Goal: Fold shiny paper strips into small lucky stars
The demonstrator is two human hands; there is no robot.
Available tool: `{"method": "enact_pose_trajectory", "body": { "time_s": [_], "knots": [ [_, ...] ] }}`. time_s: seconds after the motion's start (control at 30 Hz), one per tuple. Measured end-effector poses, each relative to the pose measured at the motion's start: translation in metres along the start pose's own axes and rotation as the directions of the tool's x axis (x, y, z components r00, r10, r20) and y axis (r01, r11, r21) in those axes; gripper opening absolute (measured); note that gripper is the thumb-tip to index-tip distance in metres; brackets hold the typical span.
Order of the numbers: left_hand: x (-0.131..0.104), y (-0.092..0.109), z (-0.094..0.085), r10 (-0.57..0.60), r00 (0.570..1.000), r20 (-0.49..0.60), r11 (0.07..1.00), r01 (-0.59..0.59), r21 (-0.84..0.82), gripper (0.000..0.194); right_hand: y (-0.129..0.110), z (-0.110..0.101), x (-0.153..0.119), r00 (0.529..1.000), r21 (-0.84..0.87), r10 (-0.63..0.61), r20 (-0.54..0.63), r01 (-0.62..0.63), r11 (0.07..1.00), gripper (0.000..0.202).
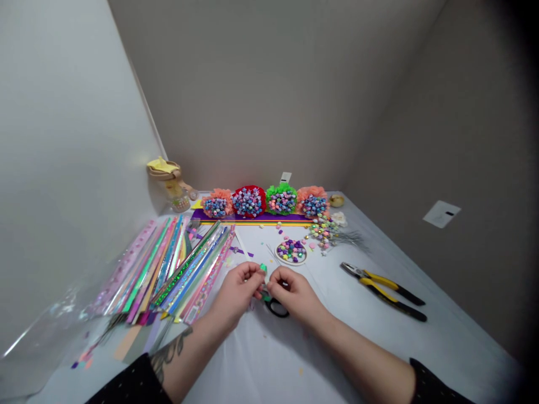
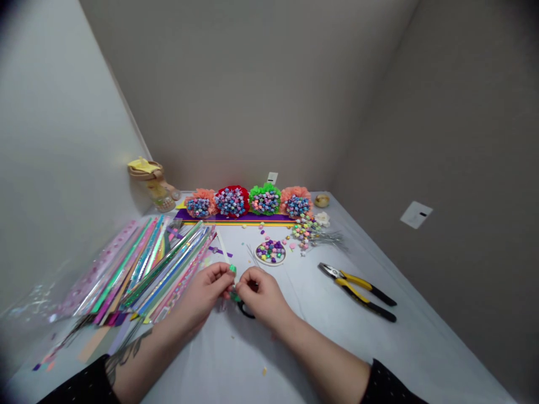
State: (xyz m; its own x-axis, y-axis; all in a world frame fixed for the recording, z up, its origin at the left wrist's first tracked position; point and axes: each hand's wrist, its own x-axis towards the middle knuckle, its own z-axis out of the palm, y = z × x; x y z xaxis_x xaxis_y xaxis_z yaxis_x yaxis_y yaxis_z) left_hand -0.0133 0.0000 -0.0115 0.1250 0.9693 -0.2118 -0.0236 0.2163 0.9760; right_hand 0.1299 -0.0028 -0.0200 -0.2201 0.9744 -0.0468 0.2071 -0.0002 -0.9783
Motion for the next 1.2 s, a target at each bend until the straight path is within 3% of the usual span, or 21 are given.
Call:
{"method": "enact_pose_trajectory", "body": {
  "time_s": [0.37, 0.53, 0.63, 0.8, 1.07, 1.2],
  "knots": [
    [-0.004, 0.012, -0.003, 0.048, 0.999, 0.004, 0.971, -0.048, 0.233, 0.014, -0.003, -0.008, 0.001, 0.978, 0.124, 0.090, 0.186, -0.114, 0.986, 0.011],
    [-0.005, 0.006, -0.001, 0.173, 0.984, 0.029, 0.915, -0.172, 0.366, 0.011, -0.004, -0.010, 0.002, 0.990, 0.143, 0.006, 0.144, -0.027, 0.989, 0.013],
    [-0.006, 0.002, 0.000, 0.199, 0.977, 0.074, 0.897, -0.212, 0.389, 0.010, -0.001, -0.007, 0.002, 0.993, 0.125, 0.016, 0.121, -0.032, 0.992, 0.021],
    [-0.007, 0.002, 0.000, 0.192, 0.977, 0.089, 0.891, -0.212, 0.401, 0.012, 0.003, -0.004, 0.002, 0.995, 0.099, 0.030, 0.099, -0.040, 0.994, 0.023],
    [-0.008, 0.000, 0.001, 0.186, 0.977, 0.102, 0.894, -0.212, 0.394, 0.013, 0.006, -0.003, 0.002, 0.999, 0.065, 0.015, -0.048, -0.012, 0.998, 0.016],
    [-0.006, -0.001, 0.001, 0.195, 0.978, 0.079, 0.877, -0.210, 0.432, 0.015, 0.005, -0.002, 0.002, 0.999, 0.052, 0.017, -0.039, -0.015, 0.999, 0.017]
  ]
}}
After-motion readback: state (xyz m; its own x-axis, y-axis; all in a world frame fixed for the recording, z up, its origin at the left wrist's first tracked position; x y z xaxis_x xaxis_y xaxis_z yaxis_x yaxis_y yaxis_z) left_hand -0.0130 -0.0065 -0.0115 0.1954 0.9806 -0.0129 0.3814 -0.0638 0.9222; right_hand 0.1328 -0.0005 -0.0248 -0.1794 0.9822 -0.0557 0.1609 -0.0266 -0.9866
